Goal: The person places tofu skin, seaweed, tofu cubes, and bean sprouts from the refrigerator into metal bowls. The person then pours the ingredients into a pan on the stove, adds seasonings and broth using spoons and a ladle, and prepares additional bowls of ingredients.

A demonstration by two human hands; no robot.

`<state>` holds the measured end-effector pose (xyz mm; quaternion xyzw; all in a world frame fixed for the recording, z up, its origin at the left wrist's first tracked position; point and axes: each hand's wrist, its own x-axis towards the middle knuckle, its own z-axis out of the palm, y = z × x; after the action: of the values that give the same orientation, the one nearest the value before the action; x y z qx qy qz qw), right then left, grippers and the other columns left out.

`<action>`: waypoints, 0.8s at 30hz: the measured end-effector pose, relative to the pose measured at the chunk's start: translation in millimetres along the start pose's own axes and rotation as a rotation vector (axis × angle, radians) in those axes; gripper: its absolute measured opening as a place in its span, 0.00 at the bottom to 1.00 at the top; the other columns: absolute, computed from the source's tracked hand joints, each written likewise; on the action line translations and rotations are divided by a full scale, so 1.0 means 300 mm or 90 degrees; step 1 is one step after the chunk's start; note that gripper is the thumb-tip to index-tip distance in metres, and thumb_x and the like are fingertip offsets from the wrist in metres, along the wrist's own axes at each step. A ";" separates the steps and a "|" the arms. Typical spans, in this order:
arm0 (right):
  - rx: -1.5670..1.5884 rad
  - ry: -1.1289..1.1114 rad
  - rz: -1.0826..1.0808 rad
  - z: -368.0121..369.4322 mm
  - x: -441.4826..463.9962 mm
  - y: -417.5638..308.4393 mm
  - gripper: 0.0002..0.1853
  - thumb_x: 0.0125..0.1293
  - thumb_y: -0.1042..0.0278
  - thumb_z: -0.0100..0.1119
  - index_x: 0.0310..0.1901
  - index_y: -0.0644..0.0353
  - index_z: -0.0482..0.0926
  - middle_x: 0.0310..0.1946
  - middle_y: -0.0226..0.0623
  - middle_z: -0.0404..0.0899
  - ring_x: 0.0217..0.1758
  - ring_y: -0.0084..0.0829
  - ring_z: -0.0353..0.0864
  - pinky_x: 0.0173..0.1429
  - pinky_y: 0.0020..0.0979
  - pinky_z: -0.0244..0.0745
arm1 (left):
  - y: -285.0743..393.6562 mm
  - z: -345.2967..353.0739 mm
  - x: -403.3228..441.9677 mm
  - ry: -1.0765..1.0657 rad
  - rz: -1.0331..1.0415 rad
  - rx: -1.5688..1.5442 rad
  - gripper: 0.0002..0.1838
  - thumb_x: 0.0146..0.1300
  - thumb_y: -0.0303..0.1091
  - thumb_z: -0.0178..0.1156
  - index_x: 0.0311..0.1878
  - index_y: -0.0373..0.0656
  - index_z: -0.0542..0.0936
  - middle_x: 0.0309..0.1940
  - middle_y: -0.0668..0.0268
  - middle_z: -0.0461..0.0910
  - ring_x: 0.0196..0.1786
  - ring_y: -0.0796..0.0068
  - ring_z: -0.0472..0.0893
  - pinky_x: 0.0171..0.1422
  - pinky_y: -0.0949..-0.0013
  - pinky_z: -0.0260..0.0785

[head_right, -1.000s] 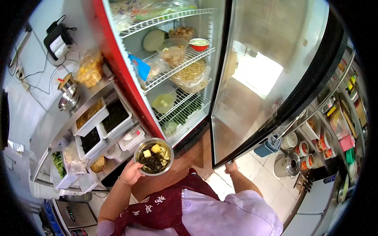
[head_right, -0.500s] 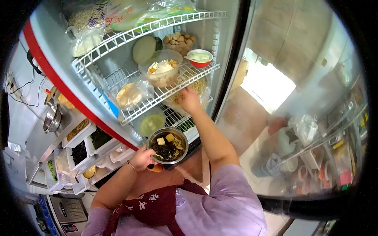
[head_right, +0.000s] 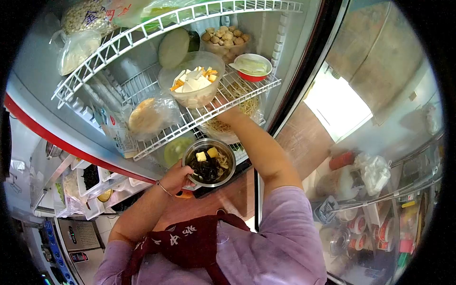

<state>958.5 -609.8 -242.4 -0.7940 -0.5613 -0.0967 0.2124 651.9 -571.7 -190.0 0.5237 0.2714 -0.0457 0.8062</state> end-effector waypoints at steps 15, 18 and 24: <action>0.064 -0.049 0.083 -0.127 -0.035 -0.008 0.22 0.66 0.53 0.46 0.58 0.54 0.69 0.59 0.45 0.68 0.61 0.42 0.67 0.64 0.37 0.65 | 0.019 0.068 0.063 -0.003 -0.018 0.013 0.24 0.56 0.27 0.48 0.58 0.41 0.62 0.38 0.61 0.76 0.30 0.74 0.78 0.30 0.72 0.74; -0.088 0.062 -0.060 -0.166 -0.104 0.004 0.18 0.63 0.58 0.52 0.54 0.50 0.74 0.55 0.42 0.72 0.58 0.42 0.71 0.61 0.37 0.68 | 0.013 0.068 0.081 -0.008 -0.021 -0.005 0.22 0.55 0.28 0.49 0.55 0.40 0.64 0.37 0.61 0.76 0.31 0.74 0.78 0.30 0.71 0.74; 0.180 0.153 0.139 -0.215 -0.196 -0.018 0.09 0.50 0.73 0.59 0.36 0.58 0.80 0.38 0.43 0.77 0.42 0.44 0.77 0.47 0.41 0.72 | 0.008 0.068 0.133 -0.045 -0.012 -0.027 0.22 0.58 0.31 0.48 0.58 0.44 0.64 0.41 0.65 0.76 0.36 0.76 0.76 0.38 0.69 0.73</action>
<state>938.4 -687.0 -206.7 -0.7952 -0.4508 -0.0874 0.3959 694.6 -580.0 -201.1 0.5020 0.2485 -0.0659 0.8258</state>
